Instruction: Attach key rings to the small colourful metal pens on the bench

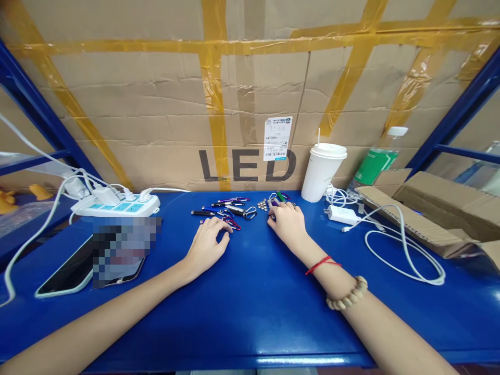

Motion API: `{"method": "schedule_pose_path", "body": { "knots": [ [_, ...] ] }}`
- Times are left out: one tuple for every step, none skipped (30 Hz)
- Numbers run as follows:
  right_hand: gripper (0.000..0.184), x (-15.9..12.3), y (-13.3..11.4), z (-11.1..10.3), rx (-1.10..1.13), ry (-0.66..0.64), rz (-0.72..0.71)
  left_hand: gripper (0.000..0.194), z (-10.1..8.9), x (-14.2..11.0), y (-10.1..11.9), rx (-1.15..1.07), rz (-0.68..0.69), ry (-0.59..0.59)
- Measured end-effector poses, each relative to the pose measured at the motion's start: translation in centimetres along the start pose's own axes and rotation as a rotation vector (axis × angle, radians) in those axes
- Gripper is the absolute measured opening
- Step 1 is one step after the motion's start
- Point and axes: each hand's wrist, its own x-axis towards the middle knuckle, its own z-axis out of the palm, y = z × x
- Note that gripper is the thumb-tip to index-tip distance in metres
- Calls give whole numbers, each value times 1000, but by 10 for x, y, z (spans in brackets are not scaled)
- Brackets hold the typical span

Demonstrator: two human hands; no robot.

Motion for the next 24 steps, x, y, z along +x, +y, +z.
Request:
{"method": "schedule_pose_path", "body": {
  "knots": [
    [21, 0, 0, 0, 7, 8, 3, 14, 0, 0, 0, -16, 3, 7],
    [21, 1, 1, 0, 13, 13, 9, 14, 0, 0, 0, -29, 6, 13],
    [20, 1, 1, 0, 19, 14, 17, 13, -1, 0, 0, -41, 9, 16],
    [19, 1, 1, 1, 24, 17, 25, 13, -1, 0, 0, -49, 11, 18],
    [19, 1, 1, 1, 30, 23, 30, 13, -1, 1, 0, -56, 14, 19],
    [19, 1, 1, 2, 32, 33, 30, 14, -1, 1, 0, -62, 15, 19],
    [22, 1, 2, 4, 29, 43, 26, 14, -2, 1, 1, -66, 17, 20],
    [26, 1, 2, 5, 23, 52, 17, 14, -2, 1, 1, -68, 18, 20],
    [30, 1, 1, 6, 12, 56, 3, 14, -2, 1, 1, -69, 20, 20],
    [32, 1, 1, 7, 2, 55, -13, 14, -3, 1, 2, -71, 23, 20],
    [32, 1, 1, 8, -4, 49, -28, 14, -3, 1, 2, -74, 26, 19],
    [31, 1, 1, 8, -4, 45, -40, 15, -3, 1, 3, -76, 28, 17],
    [28, 1, 2, 8, 3, 45, -49, 15, -4, 1, 3, -79, 30, 16],
    [26, 1, 2, 7, 14, 48, -51, 15, -4, 1, 3, -84, 31, 15],
    [23, 1, 2, 7, 27, 53, -46, 15, -4, 1, 3, -89, 32, 14],
    [20, 1, 3, 6, 41, 58, -35, 15, -4, 1, 4, -94, 33, 14],
    [18, 1, 3, 5, 55, 64, -24, 15, -4, 1, 4, -101, 37, 14],
    [16, 1, 4, 4, 65, 70, -13, 15, -4, 1, 4, -107, 42, 16],
    [14, 1, 5, 4, 74, 79, -6, 14, -4, 1, 4, -113, 48, 19],
    [13, 1, 5, 3, 79, 94, -6, 14, -4, 1, 4, -118, 53, 24],
    [12, 1, 6, 3, 82, 117, -13, 14, -3, 1, 4, -120, 58, 31],
    [12, 1, 6, 4, 86, 149, -29, 14, -3, 1, 4, -120, 63, 37],
    [13, 2, 5, 4, 95, 194, -49, 14, -3, 1, 4, -119, 65, 42],
    [15, 2, 5, 4, 112, 249, -76, 14, -3, 1, 4, -118, 67, 45]
  ]
}}
